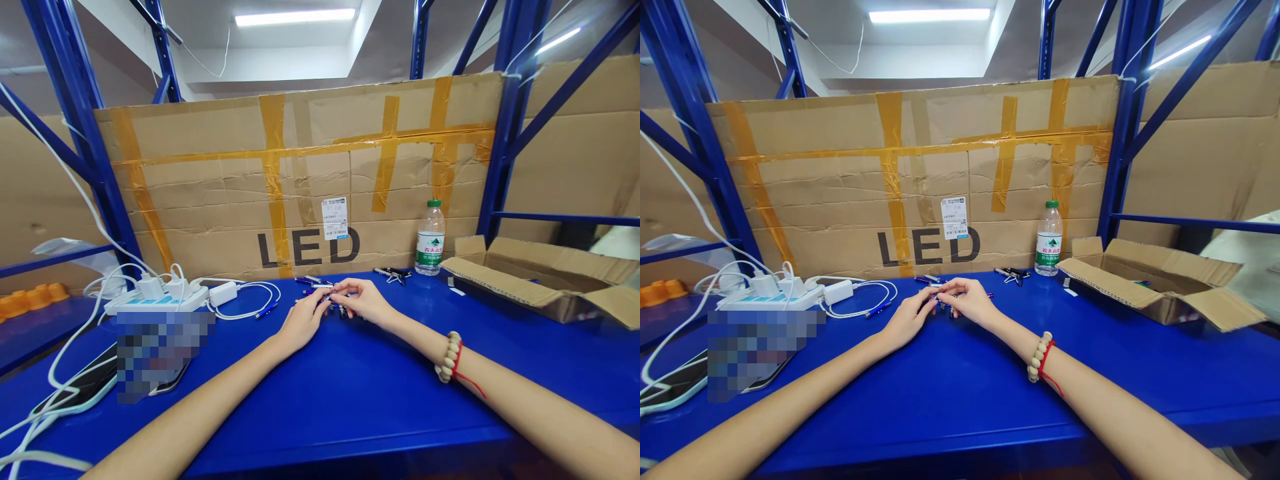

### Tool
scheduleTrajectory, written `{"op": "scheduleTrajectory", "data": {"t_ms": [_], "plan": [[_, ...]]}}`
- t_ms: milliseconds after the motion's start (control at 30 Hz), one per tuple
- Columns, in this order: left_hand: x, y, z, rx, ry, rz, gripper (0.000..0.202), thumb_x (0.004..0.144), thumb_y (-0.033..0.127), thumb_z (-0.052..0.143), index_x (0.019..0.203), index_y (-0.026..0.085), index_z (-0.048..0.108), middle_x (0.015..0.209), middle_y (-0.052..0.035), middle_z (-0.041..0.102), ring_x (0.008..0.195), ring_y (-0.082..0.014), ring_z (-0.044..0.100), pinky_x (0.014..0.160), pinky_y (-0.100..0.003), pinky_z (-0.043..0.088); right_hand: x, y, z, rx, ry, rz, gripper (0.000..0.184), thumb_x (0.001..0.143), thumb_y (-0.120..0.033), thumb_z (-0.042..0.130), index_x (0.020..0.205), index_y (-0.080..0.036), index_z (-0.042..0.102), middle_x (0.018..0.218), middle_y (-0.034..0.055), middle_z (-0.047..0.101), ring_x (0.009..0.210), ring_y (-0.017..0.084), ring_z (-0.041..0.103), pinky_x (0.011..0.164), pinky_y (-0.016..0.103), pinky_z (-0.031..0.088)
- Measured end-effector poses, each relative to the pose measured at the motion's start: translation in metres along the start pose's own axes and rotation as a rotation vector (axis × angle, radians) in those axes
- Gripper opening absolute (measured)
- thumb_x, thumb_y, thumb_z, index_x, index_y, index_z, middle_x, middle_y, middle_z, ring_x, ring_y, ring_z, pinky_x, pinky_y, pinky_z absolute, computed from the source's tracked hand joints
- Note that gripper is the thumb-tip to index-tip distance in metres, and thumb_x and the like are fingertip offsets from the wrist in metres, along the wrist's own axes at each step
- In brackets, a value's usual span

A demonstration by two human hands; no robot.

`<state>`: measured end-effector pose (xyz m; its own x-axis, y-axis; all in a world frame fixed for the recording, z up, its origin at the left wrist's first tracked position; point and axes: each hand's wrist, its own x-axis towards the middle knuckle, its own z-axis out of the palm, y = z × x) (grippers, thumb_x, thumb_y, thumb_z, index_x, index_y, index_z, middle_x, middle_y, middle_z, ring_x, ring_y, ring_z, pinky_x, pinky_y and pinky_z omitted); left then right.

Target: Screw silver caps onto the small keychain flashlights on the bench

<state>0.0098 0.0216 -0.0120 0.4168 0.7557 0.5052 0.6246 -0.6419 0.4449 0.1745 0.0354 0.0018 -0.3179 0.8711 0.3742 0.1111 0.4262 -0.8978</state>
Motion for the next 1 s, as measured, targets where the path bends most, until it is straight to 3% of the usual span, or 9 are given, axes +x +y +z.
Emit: {"op": "scheduleTrajectory", "data": {"t_ms": [200, 333, 567, 767, 1000], "plan": [[0.000, -0.001, 0.000, 0.047, 0.004, -0.007, 0.028, 0.089, 0.026, 0.032, 0.110, 0.023, 0.050, 0.076, 0.0002, 0.061, 0.072, -0.0155, 0.058, 0.071, -0.026, 0.044, 0.000, 0.002, -0.002, -0.046, -0.043, -0.028, 0.042, 0.058, -0.045, 0.068, 0.081, -0.011, 0.061, 0.068, 0.0030, 0.063, 0.038, 0.005, 0.049, 0.034, 0.017, 0.035], [0.001, 0.000, 0.000, 0.094, 0.006, -0.028, 0.029, 0.089, 0.025, 0.032, 0.109, 0.022, 0.052, 0.074, -0.0002, 0.061, 0.070, -0.0160, 0.058, 0.068, -0.026, 0.044, 0.002, 0.004, -0.009, -0.090, -0.093, -0.044, 0.039, 0.061, -0.044, 0.068, 0.081, -0.011, 0.063, 0.062, 0.0015, 0.061, 0.042, 0.007, 0.051, 0.040, 0.019, 0.040], [-0.002, 0.004, -0.001, 0.129, -0.046, 0.040, 0.028, 0.088, 0.023, 0.032, 0.109, 0.023, 0.051, 0.100, -0.0032, 0.063, 0.088, -0.0189, 0.059, 0.076, -0.029, 0.044, 0.006, 0.008, -0.018, -0.039, -0.150, -0.146, 0.031, 0.054, -0.040, 0.073, 0.062, -0.012, 0.063, 0.071, 0.0019, 0.060, 0.049, 0.008, 0.053, 0.046, 0.023, 0.046], [-0.006, 0.004, -0.002, 0.201, -0.117, 0.064, 0.025, 0.089, 0.023, 0.031, 0.104, 0.022, 0.051, 0.097, -0.0038, 0.064, 0.086, -0.0199, 0.061, 0.068, -0.027, 0.044, 0.003, 0.011, -0.016, -0.011, -0.181, -0.150, 0.028, 0.055, -0.037, 0.074, 0.057, -0.012, 0.059, 0.068, 0.0001, 0.056, 0.046, 0.006, 0.052, 0.044, 0.021, 0.044], [-0.007, 0.007, -0.006, 0.222, -0.186, 0.044, 0.024, 0.090, 0.025, 0.031, 0.104, 0.023, 0.049, 0.093, -0.0024, 0.064, 0.082, -0.0181, 0.061, 0.064, -0.024, 0.044, 0.000, 0.009, -0.014, -0.151, -0.174, -0.135, 0.032, 0.057, -0.040, 0.070, 0.056, -0.012, 0.057, 0.063, 0.0005, 0.055, 0.043, 0.007, 0.051, 0.043, 0.021, 0.042]]}}
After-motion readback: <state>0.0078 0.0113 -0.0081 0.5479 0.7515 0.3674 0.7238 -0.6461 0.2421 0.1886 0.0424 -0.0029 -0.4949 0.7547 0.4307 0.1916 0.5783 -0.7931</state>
